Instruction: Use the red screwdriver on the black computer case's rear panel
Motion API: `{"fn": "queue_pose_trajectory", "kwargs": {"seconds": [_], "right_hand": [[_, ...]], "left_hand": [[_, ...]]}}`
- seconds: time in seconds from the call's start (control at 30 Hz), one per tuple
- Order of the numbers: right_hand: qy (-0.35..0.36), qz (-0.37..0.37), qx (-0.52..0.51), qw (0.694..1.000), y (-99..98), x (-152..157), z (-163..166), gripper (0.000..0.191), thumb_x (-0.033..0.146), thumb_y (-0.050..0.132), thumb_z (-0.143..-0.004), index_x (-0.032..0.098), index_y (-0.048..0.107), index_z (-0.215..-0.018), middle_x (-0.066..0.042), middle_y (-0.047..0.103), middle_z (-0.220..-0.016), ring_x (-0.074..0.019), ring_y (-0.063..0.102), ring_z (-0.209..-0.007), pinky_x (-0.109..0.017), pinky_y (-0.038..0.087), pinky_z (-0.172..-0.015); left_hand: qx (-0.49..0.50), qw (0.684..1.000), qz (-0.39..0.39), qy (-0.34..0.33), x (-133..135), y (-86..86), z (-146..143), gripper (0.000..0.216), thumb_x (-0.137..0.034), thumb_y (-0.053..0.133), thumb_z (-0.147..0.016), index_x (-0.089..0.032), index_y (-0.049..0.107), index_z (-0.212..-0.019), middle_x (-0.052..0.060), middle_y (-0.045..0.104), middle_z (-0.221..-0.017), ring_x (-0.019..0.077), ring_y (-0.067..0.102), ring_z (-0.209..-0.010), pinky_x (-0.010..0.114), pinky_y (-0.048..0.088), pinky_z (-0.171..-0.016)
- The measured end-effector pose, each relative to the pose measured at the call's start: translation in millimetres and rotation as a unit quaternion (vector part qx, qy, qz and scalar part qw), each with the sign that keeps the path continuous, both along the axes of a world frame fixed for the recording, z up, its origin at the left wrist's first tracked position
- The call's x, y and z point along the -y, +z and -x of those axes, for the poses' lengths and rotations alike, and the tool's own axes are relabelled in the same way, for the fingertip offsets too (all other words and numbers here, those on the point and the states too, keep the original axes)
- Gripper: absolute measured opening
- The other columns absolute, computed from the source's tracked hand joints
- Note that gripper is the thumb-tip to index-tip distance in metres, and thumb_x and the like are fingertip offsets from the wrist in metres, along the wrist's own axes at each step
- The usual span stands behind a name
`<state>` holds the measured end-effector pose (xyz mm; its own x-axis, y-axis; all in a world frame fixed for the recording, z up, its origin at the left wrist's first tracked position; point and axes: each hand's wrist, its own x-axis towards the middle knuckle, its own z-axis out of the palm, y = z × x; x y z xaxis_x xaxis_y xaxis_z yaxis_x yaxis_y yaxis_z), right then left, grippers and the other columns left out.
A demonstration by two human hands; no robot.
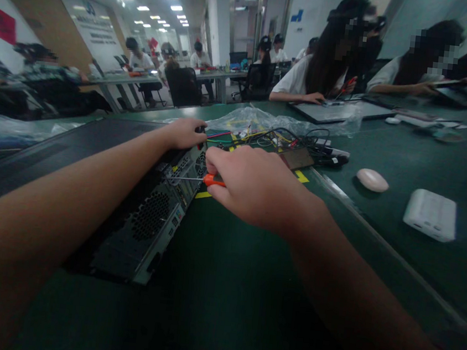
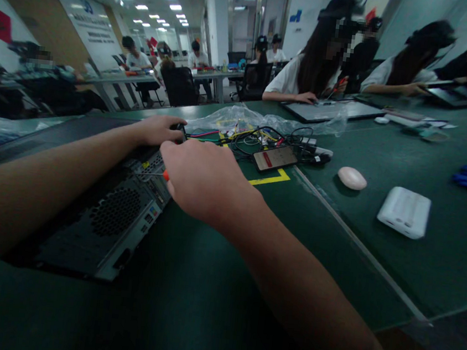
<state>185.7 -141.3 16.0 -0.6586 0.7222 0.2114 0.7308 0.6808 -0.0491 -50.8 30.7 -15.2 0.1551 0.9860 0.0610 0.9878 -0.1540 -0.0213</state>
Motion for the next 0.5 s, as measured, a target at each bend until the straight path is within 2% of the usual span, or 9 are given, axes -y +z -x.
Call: {"fn": "queue_pose_trajectory", "kwargs": {"seconds": [0.17,0.37,0.5], "right_hand": [[-0.009,0.011,0.006,1.0,1.9,1.2,0.2,0.024,0.029,0.058,-0.108,0.018,0.074,-0.122,-0.015,0.083,-0.107,-0.0314,0.076,-0.103,-0.038,0.041,-0.077],[-0.023,0.009,0.042,0.999,3.9,6.2,1.9,0.021,0.033,0.056,-0.11,0.019,0.071,-0.115,-0.012,0.081,-0.098,-0.0311,0.076,-0.095,-0.038,0.027,-0.066],[-0.048,0.032,0.057,0.997,5.3,7.1,3.3,0.017,0.035,0.058,-0.11,0.022,0.069,-0.11,-0.008,0.079,-0.093,-0.028,0.072,-0.084,-0.037,0.025,-0.066]], "left_hand": [[-0.007,1.0,0.0,-0.011,0.3,0.8,-0.2,0.08,-0.046,0.051,-0.095,-0.018,0.06,-0.17,0.012,0.067,-0.169,0.0347,0.062,-0.154,0.04,0.047,-0.126],[-0.007,1.0,-0.004,-0.021,1.5,-1.1,-2.5,0.079,-0.047,0.05,-0.098,-0.014,0.059,-0.17,0.017,0.068,-0.167,0.0361,0.064,-0.153,0.041,0.048,-0.125],[-0.015,0.999,-0.015,-0.028,1.6,-2.9,-4.2,0.074,-0.047,0.048,-0.1,-0.016,0.063,-0.166,0.016,0.071,-0.163,0.0341,0.067,-0.15,0.038,0.05,-0.123]]}}
